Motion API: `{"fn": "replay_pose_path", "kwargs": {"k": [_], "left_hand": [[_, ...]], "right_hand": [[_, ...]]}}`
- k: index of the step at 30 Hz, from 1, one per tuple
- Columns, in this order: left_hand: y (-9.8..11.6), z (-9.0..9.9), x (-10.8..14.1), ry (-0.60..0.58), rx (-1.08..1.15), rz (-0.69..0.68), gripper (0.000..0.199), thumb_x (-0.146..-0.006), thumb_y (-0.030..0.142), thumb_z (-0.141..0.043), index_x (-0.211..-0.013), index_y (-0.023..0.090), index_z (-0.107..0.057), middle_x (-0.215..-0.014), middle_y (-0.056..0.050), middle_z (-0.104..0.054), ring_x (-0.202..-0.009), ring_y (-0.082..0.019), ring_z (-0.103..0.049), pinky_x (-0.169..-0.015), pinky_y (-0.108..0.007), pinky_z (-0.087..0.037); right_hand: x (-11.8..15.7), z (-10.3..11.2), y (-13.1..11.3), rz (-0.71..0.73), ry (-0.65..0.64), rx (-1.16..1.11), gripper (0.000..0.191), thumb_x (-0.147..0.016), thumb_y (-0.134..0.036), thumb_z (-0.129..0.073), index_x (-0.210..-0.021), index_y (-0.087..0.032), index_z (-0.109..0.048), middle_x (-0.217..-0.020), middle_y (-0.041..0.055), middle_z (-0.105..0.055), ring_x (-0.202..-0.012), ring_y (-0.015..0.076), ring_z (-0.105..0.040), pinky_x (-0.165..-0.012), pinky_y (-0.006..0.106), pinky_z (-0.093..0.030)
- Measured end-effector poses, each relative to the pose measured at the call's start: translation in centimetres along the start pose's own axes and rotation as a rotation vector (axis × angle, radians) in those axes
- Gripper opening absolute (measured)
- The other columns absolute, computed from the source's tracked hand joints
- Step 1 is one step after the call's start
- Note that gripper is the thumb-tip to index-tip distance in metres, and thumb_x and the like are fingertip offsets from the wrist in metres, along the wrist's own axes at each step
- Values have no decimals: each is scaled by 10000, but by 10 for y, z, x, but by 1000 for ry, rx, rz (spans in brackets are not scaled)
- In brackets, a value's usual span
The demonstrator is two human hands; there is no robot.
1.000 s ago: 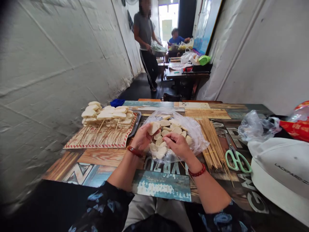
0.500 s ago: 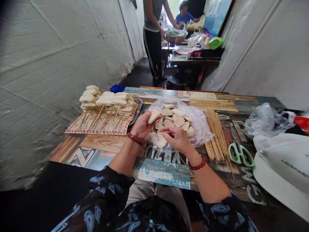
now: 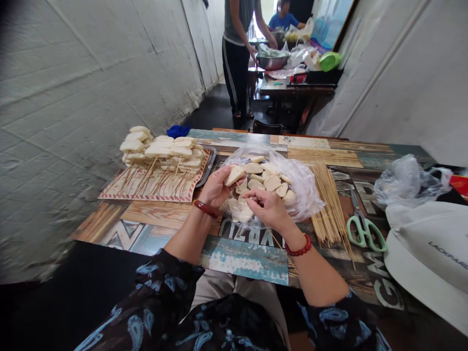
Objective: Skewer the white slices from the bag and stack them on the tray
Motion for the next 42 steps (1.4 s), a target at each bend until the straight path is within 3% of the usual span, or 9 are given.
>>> {"fn": "replay_pose_path", "kwargs": {"k": [18,24,32,37,42], "left_hand": [[1,0,0,-3,-34,-37,238,-755,272,-783,-899,105,-694,-813,-75,-733,-714,-195,-711,-678,-313,-581],[-1,0,1,-16,-88,-59,293,-718,316,-812,-905,114,-715,-831,-68,-734,-744,-194,-713,-719,-331,-584],[-2,-2,1,-40,-155,-113,324,-687,358,-820,-902,129,-740,-854,-63,-741,-708,-184,-700,-653,-303,-575],[0,-6,4,-86,-150,-99,347,-697,366,-816,-941,131,-739,-877,-69,-734,-774,-196,-703,-728,-334,-583],[3,-7,7,-105,-112,-85,500,-625,295,-881,-1056,136,-684,-932,-80,-732,-804,-205,-715,-808,-375,-583]], "right_hand": [[0,2,0,-26,8,25,301,-845,-317,-553,-966,-128,-754,-580,-35,-440,-519,92,-363,-506,231,-282],[0,3,2,-26,23,19,292,-844,-322,-554,-956,-143,-757,-590,-16,-491,-518,102,-381,-492,235,-280],[0,3,1,-43,48,18,297,-825,-314,-563,-946,-131,-764,-576,-13,-506,-508,100,-375,-479,236,-266],[-1,3,2,-50,60,16,288,-822,-306,-561,-937,-133,-760,-586,-20,-504,-507,93,-374,-488,233,-277],[-5,2,2,-50,65,18,296,-828,-313,-558,-950,-126,-753,-599,-9,-529,-508,94,-384,-485,234,-280]]}}
Point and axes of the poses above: each hand's wrist, its own x-axis away from the middle knuckle, its own z-axis out of the back of the hand, y = z × x, the point moved 4 cm from there along -x, towards the middle knuckle
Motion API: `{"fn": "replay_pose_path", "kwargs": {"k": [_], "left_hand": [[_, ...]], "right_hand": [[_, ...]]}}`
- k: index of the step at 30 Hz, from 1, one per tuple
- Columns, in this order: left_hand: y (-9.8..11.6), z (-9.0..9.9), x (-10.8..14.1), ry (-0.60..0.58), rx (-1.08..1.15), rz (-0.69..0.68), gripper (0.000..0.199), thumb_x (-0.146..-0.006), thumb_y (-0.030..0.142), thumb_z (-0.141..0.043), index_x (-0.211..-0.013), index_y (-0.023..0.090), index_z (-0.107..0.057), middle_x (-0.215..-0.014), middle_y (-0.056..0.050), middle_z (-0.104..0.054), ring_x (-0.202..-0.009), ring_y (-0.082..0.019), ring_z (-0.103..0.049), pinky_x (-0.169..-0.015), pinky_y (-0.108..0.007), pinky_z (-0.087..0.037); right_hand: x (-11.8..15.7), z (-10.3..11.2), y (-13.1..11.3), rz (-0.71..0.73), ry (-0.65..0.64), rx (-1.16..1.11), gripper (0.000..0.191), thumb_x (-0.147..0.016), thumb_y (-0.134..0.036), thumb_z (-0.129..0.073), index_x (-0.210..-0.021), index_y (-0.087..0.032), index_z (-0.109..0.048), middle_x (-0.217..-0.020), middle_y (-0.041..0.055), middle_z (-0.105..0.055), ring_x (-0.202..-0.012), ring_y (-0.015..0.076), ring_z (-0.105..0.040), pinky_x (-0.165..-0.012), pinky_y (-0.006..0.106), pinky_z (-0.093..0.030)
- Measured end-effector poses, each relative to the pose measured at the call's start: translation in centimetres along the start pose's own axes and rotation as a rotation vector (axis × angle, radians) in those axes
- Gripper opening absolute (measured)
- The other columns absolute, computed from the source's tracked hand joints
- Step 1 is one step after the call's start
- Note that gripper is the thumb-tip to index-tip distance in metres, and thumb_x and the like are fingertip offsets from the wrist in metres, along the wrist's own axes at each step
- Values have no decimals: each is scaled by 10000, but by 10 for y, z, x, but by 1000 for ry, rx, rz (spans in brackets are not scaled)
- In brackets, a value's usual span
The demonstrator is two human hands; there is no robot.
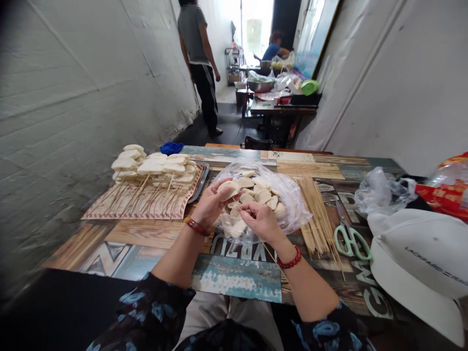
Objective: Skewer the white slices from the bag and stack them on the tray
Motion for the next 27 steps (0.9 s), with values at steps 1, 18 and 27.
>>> {"fn": "replay_pose_path", "kwargs": {"k": [1,18,27], "left_hand": [[0,0,0,-3,-1,-4,521,-604,271,-894,-1057,133,-676,-937,-83,-734,-807,-206,-717,-819,-374,-581],[-6,-5,3,-89,-26,43,474,-601,311,-900,-990,126,-702,-867,-77,-749,-745,-178,-704,-784,-325,-555],[-8,-10,6,-128,31,64,448,-625,318,-893,-983,122,-706,-889,-78,-745,-788,-182,-712,-775,-298,-552]], "right_hand": [[-1,0,0,2,-1,-1,298,-827,-314,-559,-949,-124,-753,-598,-8,-531,-508,94,-382,-484,233,-280],[-1,2,0,117,42,46,286,-849,-311,-536,-899,-131,-752,-581,-11,-550,-513,110,-424,-490,236,-323],[0,2,8,82,66,20,284,-859,-320,-558,-944,-138,-758,-764,55,-721,-581,134,-557,-546,248,-420]]}}
Point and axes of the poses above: each hand's wrist, its own x-axis away from the middle knuckle, its own z-axis out of the back of the hand, y = z × x, the point moved 4 cm from there along -x, towards the middle knuckle
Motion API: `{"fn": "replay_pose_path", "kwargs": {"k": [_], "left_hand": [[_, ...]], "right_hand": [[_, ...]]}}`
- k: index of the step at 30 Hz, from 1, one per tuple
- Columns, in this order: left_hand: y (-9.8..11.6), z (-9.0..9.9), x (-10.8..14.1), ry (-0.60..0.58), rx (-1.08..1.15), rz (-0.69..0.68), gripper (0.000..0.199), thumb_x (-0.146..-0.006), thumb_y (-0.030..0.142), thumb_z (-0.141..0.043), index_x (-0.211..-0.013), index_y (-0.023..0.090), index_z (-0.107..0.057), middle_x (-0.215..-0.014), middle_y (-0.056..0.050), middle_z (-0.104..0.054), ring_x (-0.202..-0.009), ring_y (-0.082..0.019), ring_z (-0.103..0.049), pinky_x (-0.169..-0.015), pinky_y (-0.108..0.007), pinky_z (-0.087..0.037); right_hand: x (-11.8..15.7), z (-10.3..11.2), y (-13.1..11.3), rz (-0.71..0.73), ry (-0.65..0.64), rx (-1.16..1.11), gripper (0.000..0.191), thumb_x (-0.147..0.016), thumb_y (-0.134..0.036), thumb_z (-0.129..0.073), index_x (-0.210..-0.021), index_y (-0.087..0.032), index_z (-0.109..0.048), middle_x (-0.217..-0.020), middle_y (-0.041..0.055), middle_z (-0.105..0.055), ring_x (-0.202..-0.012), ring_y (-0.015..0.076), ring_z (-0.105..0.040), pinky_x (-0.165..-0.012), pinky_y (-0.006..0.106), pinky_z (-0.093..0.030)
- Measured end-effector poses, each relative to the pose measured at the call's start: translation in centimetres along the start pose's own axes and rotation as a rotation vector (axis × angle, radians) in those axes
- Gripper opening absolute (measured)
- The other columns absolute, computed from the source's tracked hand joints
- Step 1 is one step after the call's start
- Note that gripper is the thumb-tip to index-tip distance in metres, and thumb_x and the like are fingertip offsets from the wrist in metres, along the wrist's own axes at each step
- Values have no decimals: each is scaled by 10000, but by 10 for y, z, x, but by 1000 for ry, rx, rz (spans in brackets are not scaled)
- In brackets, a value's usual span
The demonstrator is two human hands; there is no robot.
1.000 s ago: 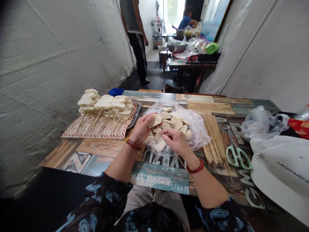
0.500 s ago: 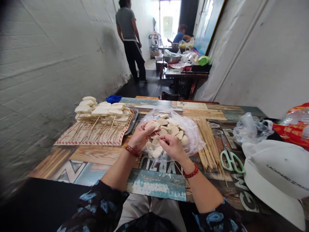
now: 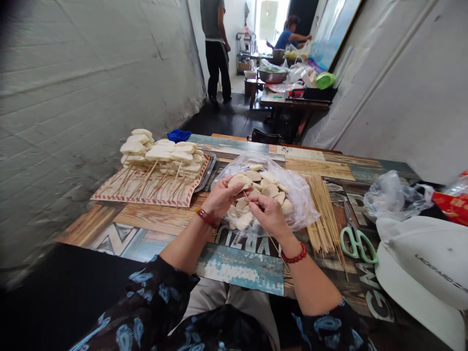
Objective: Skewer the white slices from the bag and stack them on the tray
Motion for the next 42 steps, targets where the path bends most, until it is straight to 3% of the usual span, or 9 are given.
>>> {"fn": "replay_pose_path", "kwargs": {"k": [5,9,13,25,31,42], "left_hand": [[1,4,-2,40,139,17,441,-706,423,-829,-1024,148,-698,-945,-85,-746,-835,-224,-723,-795,-368,-580],[2,7,-2,72,135,-12,431,-688,375,-847,-1026,151,-703,-951,-77,-744,-831,-214,-711,-837,-410,-576],[1,5,-3,52,78,-18,450,-625,388,-886,-967,139,-732,-904,-69,-743,-801,-197,-700,-849,-399,-565],[-7,3,-3,22,10,-12,415,-645,415,-871,-921,132,-745,-877,-64,-739,-774,-178,-705,-756,-311,-566],[-8,0,-2,11,-11,1,404,-661,413,-860,-917,123,-744,-910,-83,-744,-808,-196,-708,-817,-355,-569],[-2,7,-3,105,61,-29,413,-649,349,-870,-995,154,-755,-956,-75,-751,-847,-199,-691,-785,-363,-577]], "right_hand": [[1,-1,6,-15,3,-34,291,-871,-329,-561,-988,-147,-756,-802,63,-732,-614,150,-593,-557,253,-445],[2,-1,5,-13,-6,-31,291,-875,-343,-562,-973,-154,-760,-774,52,-723,-588,143,-577,-526,245,-426],[2,-1,5,-15,-5,-25,288,-880,-354,-563,-961,-162,-762,-779,51,-723,-606,149,-595,-531,245,-446],[0,2,-5,36,20,12,287,-876,-345,-560,-945,-153,-762,-751,47,-718,-599,143,-584,-553,248,-456],[-1,2,-7,38,30,-6,271,-873,-353,-568,-903,-166,-761,-755,47,-721,-638,160,-615,-569,253,-474],[-1,1,-3,-10,36,-40,283,-879,-399,-580,-808,-171,-732,-704,39,-692,-599,151,-591,-554,253,-472]]}}
Point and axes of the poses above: each hand's wrist, its own x-axis away from the middle knuckle, its own z-axis out of the back of the hand, y = z × x, the point moved 4 cm from there along -x, towards the middle knuckle
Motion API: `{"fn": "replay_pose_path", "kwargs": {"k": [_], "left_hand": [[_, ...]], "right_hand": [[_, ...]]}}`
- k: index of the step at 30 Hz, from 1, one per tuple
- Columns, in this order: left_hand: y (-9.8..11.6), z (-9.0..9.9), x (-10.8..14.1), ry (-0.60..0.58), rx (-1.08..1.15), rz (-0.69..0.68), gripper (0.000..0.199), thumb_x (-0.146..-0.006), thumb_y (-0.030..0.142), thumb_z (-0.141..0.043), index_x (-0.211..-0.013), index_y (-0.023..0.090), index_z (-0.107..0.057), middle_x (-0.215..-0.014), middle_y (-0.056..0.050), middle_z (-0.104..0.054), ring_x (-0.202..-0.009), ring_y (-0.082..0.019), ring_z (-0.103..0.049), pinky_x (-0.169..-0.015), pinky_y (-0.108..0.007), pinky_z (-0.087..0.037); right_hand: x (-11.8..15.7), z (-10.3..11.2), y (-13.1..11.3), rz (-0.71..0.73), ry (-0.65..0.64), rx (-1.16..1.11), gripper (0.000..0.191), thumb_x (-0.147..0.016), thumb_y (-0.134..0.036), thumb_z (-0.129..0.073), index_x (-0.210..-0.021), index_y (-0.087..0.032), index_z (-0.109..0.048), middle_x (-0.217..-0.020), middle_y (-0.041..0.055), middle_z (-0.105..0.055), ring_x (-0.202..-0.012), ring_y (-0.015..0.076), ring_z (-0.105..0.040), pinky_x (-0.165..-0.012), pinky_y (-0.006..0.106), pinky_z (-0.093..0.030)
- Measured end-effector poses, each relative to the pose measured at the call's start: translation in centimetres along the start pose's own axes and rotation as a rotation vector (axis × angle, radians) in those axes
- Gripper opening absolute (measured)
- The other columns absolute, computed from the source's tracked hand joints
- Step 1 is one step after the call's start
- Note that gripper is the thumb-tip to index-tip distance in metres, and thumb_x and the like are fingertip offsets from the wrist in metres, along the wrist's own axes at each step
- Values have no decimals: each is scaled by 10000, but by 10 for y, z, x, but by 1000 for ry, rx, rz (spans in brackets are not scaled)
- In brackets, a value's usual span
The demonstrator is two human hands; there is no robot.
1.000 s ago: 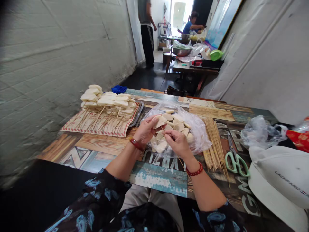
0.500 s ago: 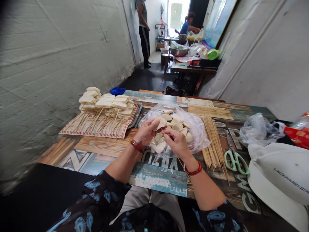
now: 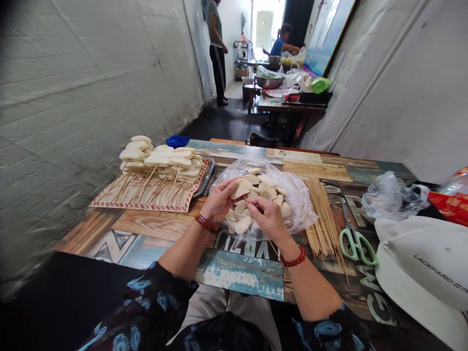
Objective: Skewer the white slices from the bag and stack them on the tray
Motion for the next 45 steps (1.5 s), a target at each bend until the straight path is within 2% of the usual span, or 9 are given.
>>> {"fn": "replay_pose_path", "kwargs": {"k": [6,17,24,32,36,39,42,45], "left_hand": [[-6,2,-2,17,-15,10,402,-613,355,-892,-937,152,-768,-893,-72,-757,-764,-186,-694,-744,-355,-574],[-7,0,0,30,-48,9,347,-621,339,-887,-889,152,-770,-870,-63,-760,-762,-177,-694,-746,-332,-570],[-12,2,-3,11,-51,9,353,-620,354,-886,-887,151,-776,-855,-62,-759,-769,-178,-692,-784,-359,-571],[-14,1,-3,20,-75,9,371,-614,368,-883,-892,148,-775,-881,-69,-761,-778,-182,-688,-774,-345,-560],[-13,0,-2,21,-81,11,368,-612,376,-884,-883,152,-773,-880,-62,-758,-779,-177,-688,-752,-321,-556],[-10,-1,-1,4,-67,25,402,-630,382,-878,-943,156,-765,-930,-68,-756,-802,-183,-693,-758,-322,-562],[-6,-1,0,-18,-31,38,491,-693,462,-829,-1077,174,-728,-984,-84,-747,-804,-200,-703,-749,-355,-580],[-5,-1,0,-29,-8,69,513,-733,547,-772,-1062,157,-720,-941,-98,-745,-779,-212,-707,-721,-358,-587]], "right_hand": [[0,0,1,23,-6,24,293,-893,-403,-576,-816,-167,-730,-715,41,-691,-622,154,-596,-577,258,-471],[0,-1,3,25,-6,-3,273,-892,-403,-576,-782,-190,-707,-670,25,-649,-595,155,-566,-556,262,-449],[-1,-1,6,26,3,23,271,-896,-392,-570,-794,-183,-708,-672,28,-650,-603,153,-557,-551,256,-426],[0,-1,3,31,35,54,282,-897,-393,-565,-785,-181,-713,-674,37,-673,-608,161,-576,-548,254,-450],[0,-1,2,31,36,36,281,-898,-403,-563,-806,-188,-718,-744,53,-707,-674,179,-623,-602,270,-493],[-1,0,3,18,31,16,285,-897,-409,-565,-812,-184,-718,-759,58,-710,-668,178,-624,-609,274,-499],[-1,0,6,7,30,3,296,-897,-425,-569,-827,-178,-718,-724,44,-682,-638,165,-600,-588,264,-487],[-1,-1,8,11,26,-7,303,-900,-441,-572,-853,-180,-720,-692,30,-653,-626,160,-575,-584,262,-490]]}}
Point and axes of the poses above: each hand's wrist, its own x-axis away from the middle knuckle, its own z-axis out of the back of the hand, y = z × x, the point moved 4 cm from there along -x, towards the middle knuckle
